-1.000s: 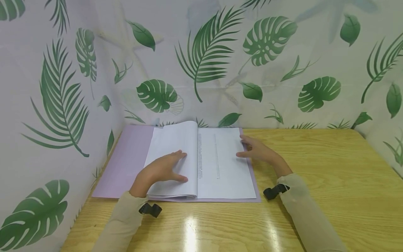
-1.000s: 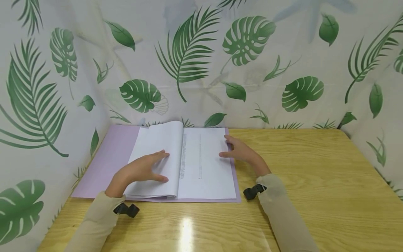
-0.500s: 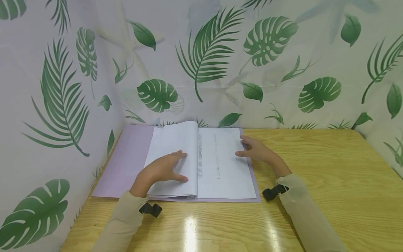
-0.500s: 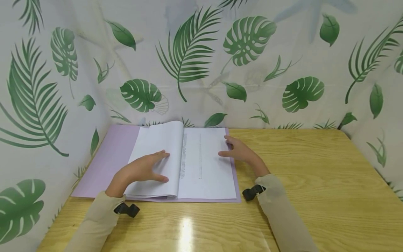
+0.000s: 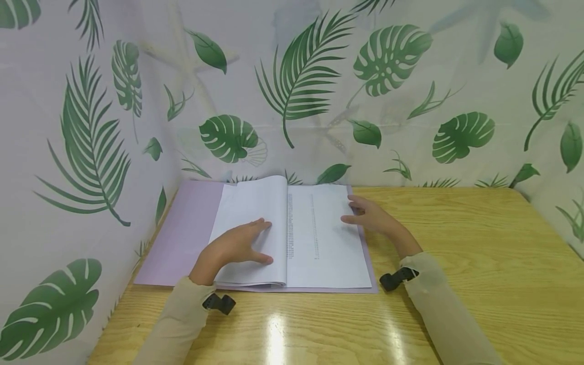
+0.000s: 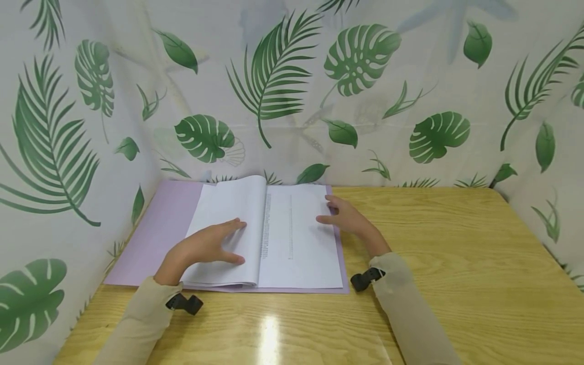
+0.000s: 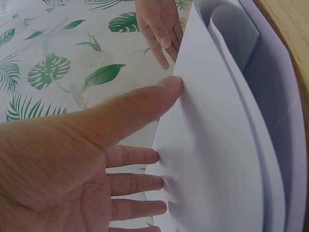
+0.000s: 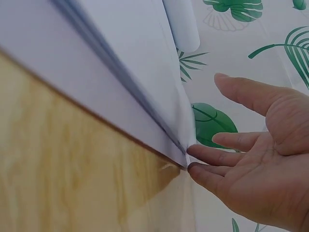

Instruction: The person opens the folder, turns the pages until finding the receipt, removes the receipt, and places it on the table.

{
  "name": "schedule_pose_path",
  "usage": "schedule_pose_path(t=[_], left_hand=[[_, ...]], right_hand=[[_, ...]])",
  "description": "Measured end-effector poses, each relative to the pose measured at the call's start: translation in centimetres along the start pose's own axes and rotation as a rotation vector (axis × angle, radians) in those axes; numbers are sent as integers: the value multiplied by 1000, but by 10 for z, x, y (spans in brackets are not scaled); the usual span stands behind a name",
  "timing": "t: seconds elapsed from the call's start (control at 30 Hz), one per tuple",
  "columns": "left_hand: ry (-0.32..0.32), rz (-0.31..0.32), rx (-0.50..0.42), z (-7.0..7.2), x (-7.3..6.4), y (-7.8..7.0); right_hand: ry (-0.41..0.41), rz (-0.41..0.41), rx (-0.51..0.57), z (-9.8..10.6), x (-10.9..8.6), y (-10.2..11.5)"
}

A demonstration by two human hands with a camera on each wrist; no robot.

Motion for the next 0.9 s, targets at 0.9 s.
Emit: schedule_pose_path(t=[0.9], left_hand=[[-4,7,1,-1,2,3]], right_hand=[[-60,17,20,3,-3,4]])
Point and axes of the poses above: each hand's wrist, its own x-axis towards the middle knuckle, its own z-axis out of the back of the hand, y = z × x, the point moved 3 cm from there along x, towards the middle knuckle, and after that the axes turned 10 degrees about -z, right-handed, at the moved point
